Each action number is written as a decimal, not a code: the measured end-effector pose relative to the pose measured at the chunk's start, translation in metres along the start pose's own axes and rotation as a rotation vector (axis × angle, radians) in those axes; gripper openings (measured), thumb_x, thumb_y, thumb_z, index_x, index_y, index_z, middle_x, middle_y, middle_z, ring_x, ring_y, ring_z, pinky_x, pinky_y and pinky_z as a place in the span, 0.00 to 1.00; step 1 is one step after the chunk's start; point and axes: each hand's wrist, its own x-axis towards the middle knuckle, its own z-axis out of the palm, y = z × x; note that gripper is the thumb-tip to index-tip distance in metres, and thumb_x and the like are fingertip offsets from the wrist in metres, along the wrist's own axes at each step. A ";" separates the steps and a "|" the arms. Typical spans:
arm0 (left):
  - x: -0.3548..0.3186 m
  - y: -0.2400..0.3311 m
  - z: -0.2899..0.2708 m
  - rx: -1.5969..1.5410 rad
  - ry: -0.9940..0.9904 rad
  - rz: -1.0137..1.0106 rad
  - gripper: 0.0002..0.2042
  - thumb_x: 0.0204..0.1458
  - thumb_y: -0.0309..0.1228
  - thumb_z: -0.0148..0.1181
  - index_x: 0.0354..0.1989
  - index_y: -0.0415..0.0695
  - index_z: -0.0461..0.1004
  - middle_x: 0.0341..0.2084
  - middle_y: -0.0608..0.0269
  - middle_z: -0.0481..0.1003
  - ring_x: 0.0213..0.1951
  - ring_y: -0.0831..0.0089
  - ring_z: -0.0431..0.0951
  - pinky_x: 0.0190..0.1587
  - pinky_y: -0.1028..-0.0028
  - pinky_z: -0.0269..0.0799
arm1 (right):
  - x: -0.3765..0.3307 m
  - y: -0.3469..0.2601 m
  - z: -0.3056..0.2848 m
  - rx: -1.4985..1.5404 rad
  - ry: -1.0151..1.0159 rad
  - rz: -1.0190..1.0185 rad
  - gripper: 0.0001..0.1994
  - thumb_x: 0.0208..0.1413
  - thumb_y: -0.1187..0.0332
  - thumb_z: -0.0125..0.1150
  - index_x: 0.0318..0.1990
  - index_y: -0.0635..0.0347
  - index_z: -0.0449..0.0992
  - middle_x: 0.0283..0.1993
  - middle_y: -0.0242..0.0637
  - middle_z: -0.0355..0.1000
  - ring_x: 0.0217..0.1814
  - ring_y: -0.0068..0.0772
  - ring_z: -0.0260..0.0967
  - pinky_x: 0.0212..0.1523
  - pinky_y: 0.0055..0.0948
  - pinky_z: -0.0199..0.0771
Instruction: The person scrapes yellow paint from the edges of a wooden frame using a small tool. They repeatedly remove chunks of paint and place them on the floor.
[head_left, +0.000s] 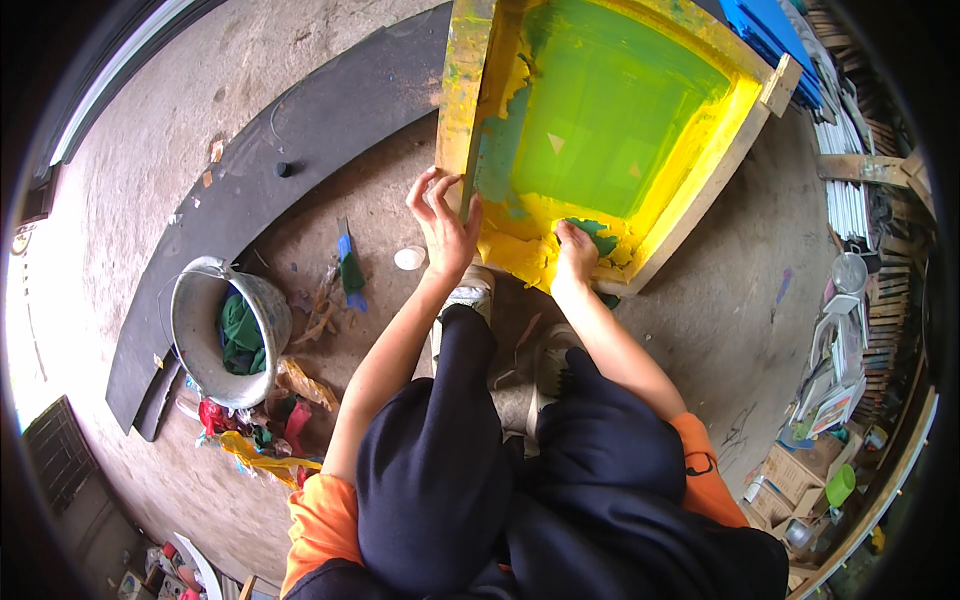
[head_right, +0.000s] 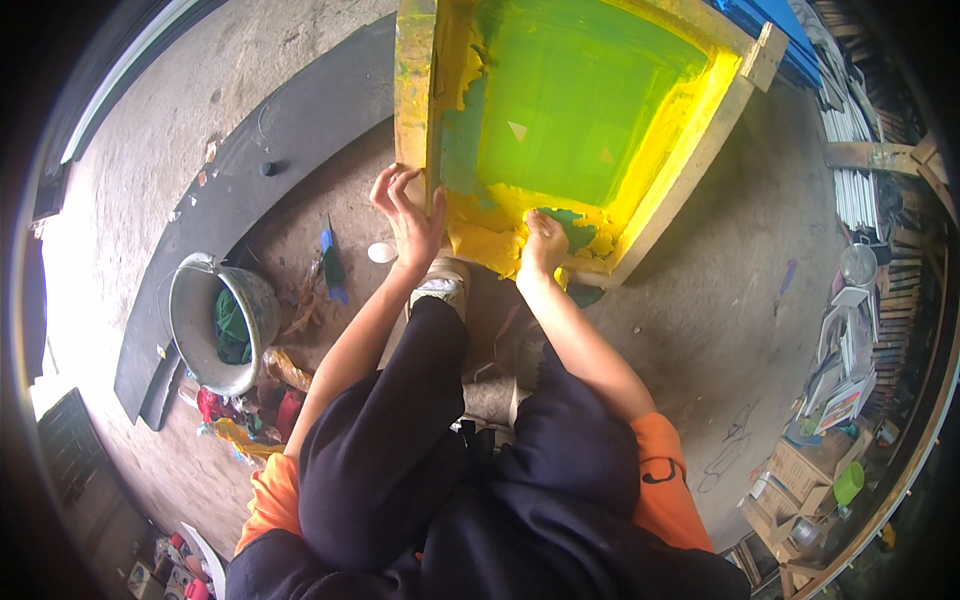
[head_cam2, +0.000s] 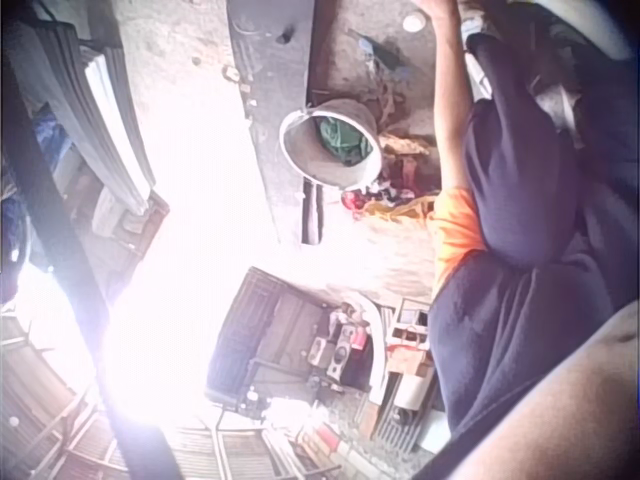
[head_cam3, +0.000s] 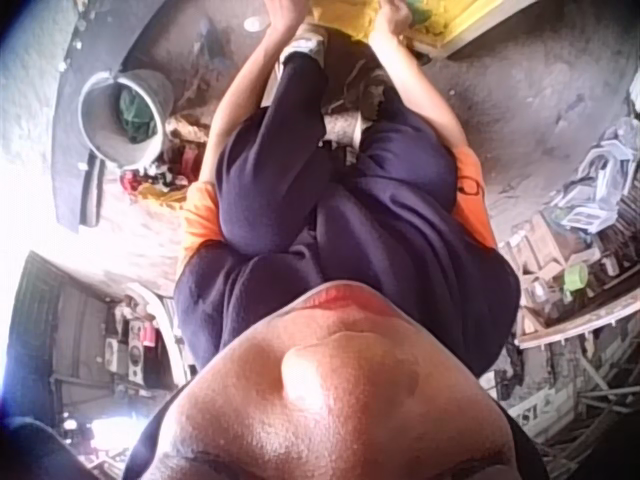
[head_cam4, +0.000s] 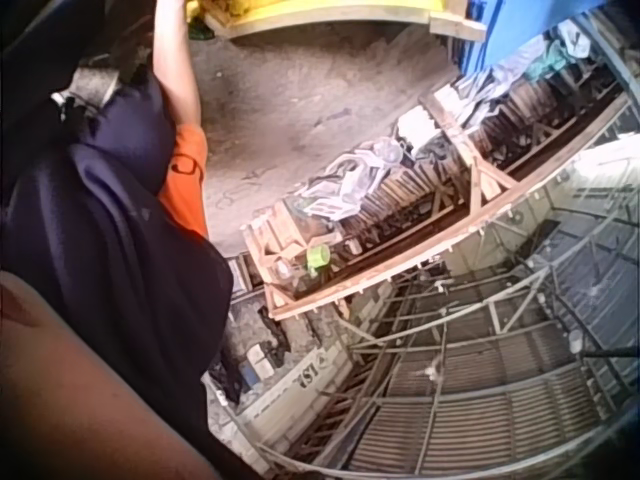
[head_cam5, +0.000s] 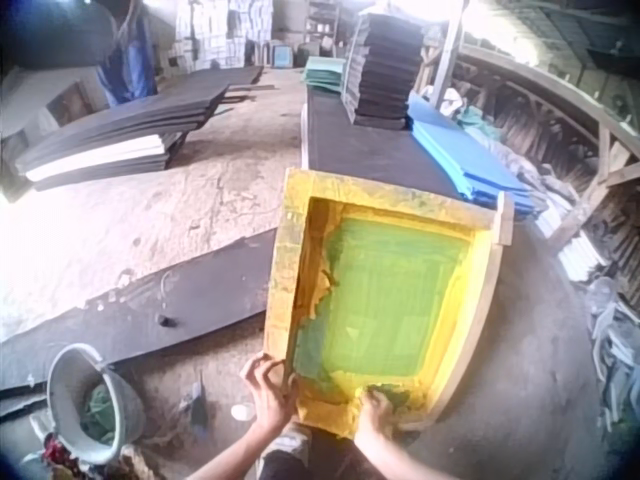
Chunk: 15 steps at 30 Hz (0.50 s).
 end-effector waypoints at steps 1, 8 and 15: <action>0.000 0.001 0.001 0.010 0.001 -0.004 0.24 0.42 0.24 0.63 0.49 0.44 0.61 0.52 0.48 0.53 0.55 0.51 0.54 0.57 0.57 0.54 | 0.000 0.000 0.003 -0.014 0.007 -0.017 0.10 0.52 0.72 0.58 0.39 0.69 0.72 0.37 0.42 0.72 0.39 0.28 0.68 0.42 0.25 0.66; -0.001 0.000 0.001 0.030 -0.003 -0.008 0.24 0.42 0.24 0.63 0.49 0.44 0.61 0.52 0.47 0.53 0.55 0.51 0.54 0.56 0.57 0.56 | 0.000 -0.011 0.001 -0.264 -0.004 -0.044 0.08 0.49 0.71 0.62 0.34 0.67 0.74 0.37 0.41 0.73 0.39 0.30 0.69 0.41 0.28 0.67; 0.000 0.002 -0.001 0.039 -0.002 0.011 0.25 0.41 0.24 0.63 0.49 0.44 0.60 0.51 0.48 0.53 0.55 0.51 0.55 0.56 0.56 0.56 | -0.015 -0.006 -0.008 -0.214 -0.141 -0.376 0.05 0.56 0.75 0.53 0.38 0.67 0.67 0.39 0.42 0.72 0.45 0.33 0.69 0.47 0.29 0.67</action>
